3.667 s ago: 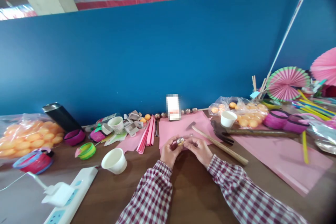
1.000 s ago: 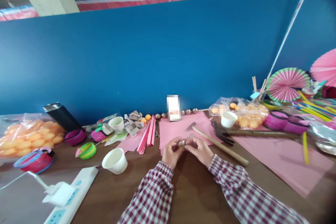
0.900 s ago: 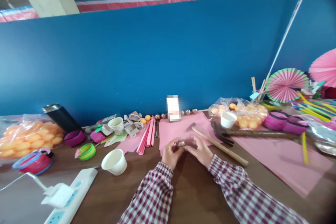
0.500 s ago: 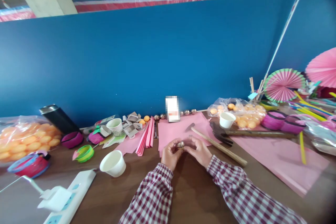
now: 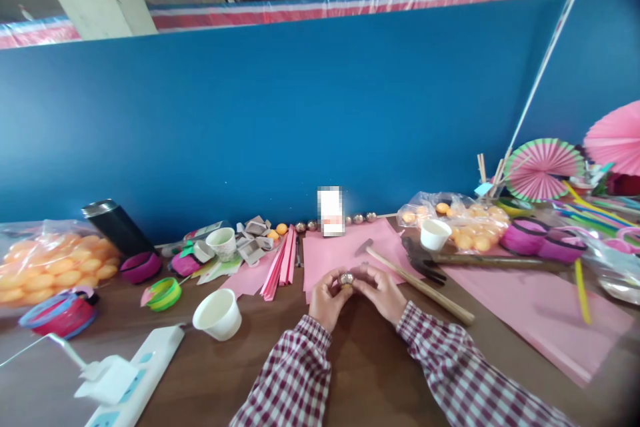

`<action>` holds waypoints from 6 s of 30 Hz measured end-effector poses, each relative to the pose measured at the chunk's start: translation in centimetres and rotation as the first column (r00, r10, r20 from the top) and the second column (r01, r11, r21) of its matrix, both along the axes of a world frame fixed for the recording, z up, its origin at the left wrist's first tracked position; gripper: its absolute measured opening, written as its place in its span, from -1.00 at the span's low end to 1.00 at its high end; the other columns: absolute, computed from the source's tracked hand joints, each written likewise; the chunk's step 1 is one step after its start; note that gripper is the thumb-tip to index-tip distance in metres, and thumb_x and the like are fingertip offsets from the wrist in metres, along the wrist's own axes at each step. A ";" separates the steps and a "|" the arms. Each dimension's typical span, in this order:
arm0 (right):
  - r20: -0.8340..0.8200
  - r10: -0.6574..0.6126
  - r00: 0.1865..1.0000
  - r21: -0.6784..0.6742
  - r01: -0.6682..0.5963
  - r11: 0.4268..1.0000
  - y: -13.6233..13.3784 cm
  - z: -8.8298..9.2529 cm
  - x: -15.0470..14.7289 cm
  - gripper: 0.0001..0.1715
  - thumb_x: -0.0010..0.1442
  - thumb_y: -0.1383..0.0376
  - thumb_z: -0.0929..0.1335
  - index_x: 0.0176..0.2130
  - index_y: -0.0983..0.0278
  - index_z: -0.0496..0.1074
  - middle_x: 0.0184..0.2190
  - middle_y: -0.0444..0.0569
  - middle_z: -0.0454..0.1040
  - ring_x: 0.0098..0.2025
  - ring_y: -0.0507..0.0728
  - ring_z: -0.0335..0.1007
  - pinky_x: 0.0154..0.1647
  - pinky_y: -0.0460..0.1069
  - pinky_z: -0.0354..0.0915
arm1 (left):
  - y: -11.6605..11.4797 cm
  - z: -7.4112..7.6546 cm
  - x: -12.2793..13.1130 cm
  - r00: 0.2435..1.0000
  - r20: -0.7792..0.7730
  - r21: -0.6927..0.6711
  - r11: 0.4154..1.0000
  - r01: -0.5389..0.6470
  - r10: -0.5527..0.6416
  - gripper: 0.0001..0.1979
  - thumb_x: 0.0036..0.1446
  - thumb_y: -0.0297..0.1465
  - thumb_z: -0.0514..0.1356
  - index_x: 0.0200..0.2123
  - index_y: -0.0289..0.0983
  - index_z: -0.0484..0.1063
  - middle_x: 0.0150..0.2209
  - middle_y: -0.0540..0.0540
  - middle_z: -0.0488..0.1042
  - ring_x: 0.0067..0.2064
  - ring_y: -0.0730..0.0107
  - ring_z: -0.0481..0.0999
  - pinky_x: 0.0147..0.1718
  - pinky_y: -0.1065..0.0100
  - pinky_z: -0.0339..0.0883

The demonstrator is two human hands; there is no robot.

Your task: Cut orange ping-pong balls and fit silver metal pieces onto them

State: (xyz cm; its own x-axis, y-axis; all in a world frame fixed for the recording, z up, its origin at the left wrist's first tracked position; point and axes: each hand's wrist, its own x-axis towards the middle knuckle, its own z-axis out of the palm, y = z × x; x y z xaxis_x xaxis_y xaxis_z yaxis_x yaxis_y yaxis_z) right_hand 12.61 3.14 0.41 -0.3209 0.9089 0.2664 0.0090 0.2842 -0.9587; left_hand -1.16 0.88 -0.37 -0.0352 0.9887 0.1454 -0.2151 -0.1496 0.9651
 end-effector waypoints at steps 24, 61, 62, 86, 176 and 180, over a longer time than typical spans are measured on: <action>0.145 -0.165 0.976 0.232 0.128 0.964 -1.0 0.1 -0.5 -0.66 0.00 0.31 0.31 -0.15 0.23 0.30 -0.23 -0.02 0.37 -0.29 0.07 0.32 -0.32 -0.03 0.32 | -0.5 1.0 0.1 0.944 0.329 -0.213 0.971 0.105 -0.030 -0.61 -0.08 -0.23 0.17 -0.16 -0.28 0.34 -0.29 -0.14 0.46 -0.35 0.40 0.47 -0.30 0.27 0.36; 0.798 -0.561 0.220 0.533 0.175 0.828 -0.6 2.8 5.3 -0.68 0.11 0.25 0.21 -0.12 0.23 0.32 -0.24 0.04 0.36 -0.22 0.14 0.22 -0.27 -0.01 0.12 | 0.4 1.4 -1.9 0.791 0.605 -0.217 0.975 0.050 0.094 -0.74 -0.04 -0.40 0.18 -0.22 -0.35 0.40 -0.32 -0.16 0.49 -0.25 0.30 0.48 -0.22 0.28 0.37; 0.818 -0.548 0.174 0.523 0.174 0.835 -0.5 2.5 5.4 -0.70 0.11 0.26 0.20 -0.14 0.22 0.32 -0.24 0.04 0.35 -0.22 0.14 0.21 -0.30 -0.02 0.12 | 0.4 1.4 -1.9 0.783 0.615 -0.222 0.974 0.053 0.098 -0.75 -0.02 -0.38 0.16 -0.24 -0.37 0.40 -0.32 -0.18 0.49 -0.24 0.27 0.48 -0.22 0.27 0.38; 0.750 -0.576 0.325 0.542 0.197 0.817 -1.2 2.3 4.5 -0.79 0.16 0.18 0.16 -0.23 0.13 0.28 -0.39 -0.12 0.38 -0.37 0.04 0.30 -0.51 -0.10 0.01 | 0.2 1.4 -3.3 0.956 0.134 -0.096 0.964 -0.248 0.259 -0.44 -0.26 -0.43 0.31 -0.09 -0.31 0.29 -0.25 -0.13 0.41 -0.29 0.39 0.47 -0.21 0.29 0.36; 0.736 -0.548 0.397 0.590 0.021 0.807 -3.8 3.4 1.3 -0.67 0.19 0.25 0.10 -0.04 0.07 0.18 -0.26 -0.16 0.47 -0.45 0.03 0.41 -0.55 -0.12 0.13 | 1.4 -0.4 -3.4 0.910 -0.249 0.023 0.941 -0.336 0.331 -0.61 -0.30 -0.54 0.23 -0.25 -0.36 0.41 -0.34 -0.12 0.49 -0.35 0.39 0.47 -0.33 0.41 0.33; 0.737 -0.547 0.397 0.590 0.019 0.807 -3.8 3.4 1.4 -0.67 0.19 0.24 0.10 -0.04 0.07 0.18 -0.26 -0.16 0.47 -0.46 0.02 0.41 -0.55 -0.12 0.14 | 1.4 -0.5 -3.4 0.909 -0.256 0.024 0.942 -0.336 0.331 -0.60 -0.29 -0.55 0.22 -0.25 -0.36 0.40 -0.33 -0.12 0.49 -0.35 0.40 0.47 -0.33 0.41 0.34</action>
State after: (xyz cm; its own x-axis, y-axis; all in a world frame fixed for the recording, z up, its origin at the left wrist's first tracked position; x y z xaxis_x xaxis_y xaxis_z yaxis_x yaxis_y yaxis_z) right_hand 13.96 -0.69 3.82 -0.3549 0.8506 0.3879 0.8886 0.4359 -0.1428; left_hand -4.58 2.24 -0.82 -0.3278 0.9286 0.1737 0.0949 -0.1506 0.9840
